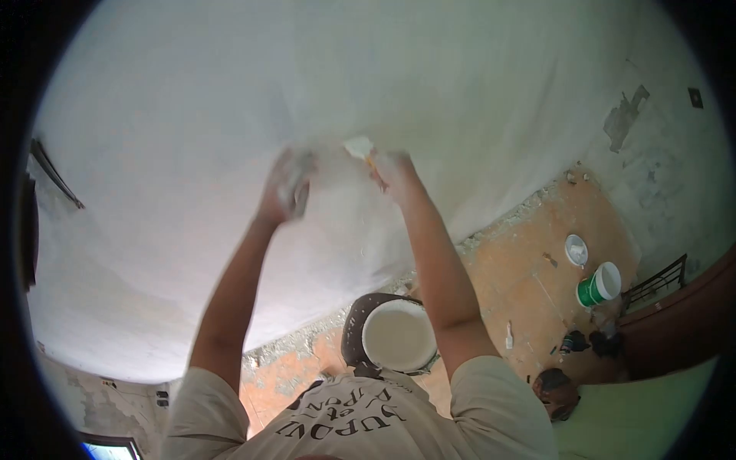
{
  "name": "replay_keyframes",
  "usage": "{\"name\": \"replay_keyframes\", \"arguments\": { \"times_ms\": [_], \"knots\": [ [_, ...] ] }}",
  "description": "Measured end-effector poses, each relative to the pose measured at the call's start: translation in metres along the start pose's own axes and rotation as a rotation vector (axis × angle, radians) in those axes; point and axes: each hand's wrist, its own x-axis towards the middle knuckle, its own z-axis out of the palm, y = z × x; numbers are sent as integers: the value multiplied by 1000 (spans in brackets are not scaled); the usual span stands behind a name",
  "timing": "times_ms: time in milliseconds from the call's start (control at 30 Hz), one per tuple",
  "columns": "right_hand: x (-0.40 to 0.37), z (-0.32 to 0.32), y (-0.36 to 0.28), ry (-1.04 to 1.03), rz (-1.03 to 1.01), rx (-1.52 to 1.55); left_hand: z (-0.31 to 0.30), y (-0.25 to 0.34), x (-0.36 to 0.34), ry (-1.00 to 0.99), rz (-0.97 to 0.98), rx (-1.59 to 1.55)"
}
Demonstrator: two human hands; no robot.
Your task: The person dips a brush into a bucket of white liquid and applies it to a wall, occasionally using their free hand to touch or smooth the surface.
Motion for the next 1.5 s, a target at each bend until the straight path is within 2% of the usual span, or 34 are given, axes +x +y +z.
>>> {"name": "replay_keyframes", "arguments": {
  "times_ms": [100,133,167,200,333,400,533,600,633,700,733,800,867,933,967,1033,1100,1133,1200,1333,1500],
  "knots": [
    [-9,-1,-65,104,-191,7,16,74,-67,-287,-333,-255],
    [-12,0,-75,108,-189,35,24,98,-93,-305,-396,-332],
    [-13,1,-82,113,-338,81,33,117,-121,-328,-426,-380],
    [-12,4,-86,123,-488,123,42,138,-147,-334,-551,-521],
    [34,23,-45,160,-555,6,48,201,-206,-478,-771,-751],
    [54,33,1,17,-372,56,45,218,-220,-465,-831,-791],
    [60,46,105,-46,-121,81,35,222,-203,-396,-933,-837],
    [49,41,134,-100,103,151,28,218,-181,-329,-948,-877],
    [44,35,146,-105,109,145,24,216,-169,-298,-939,-888],
    [36,23,162,-192,326,184,17,212,-149,-249,-909,-898],
    [29,21,154,-192,324,178,14,212,-140,-242,-908,-900],
    [13,13,130,-60,219,-55,7,214,-124,-200,-917,-944],
    [20,7,89,14,33,-202,1,218,-113,-194,-899,-967],
    [69,5,62,193,-277,-305,-6,226,-103,-80,-993,-1206],
    [71,1,22,265,-381,-370,-9,230,-98,-52,-1014,-1258],
    [9,-2,-61,301,-581,-452,-13,237,-94,-54,-1028,-1283],
    [-19,8,-93,487,-883,-447,-13,240,-93,-58,-1042,-1309],
    [-26,15,-96,481,-885,-449,-13,241,-93,-71,-1034,-1348],
    [-38,28,-96,661,-1023,-728,-12,242,-96,-72,-1026,-1387],
    [24,69,1,602,-1107,-847,-13,242,-107,-74,-1085,-1355],
    [8,76,109,259,-787,-1092,-16,241,-122,-57,-1214,-1294]
  ]
}}
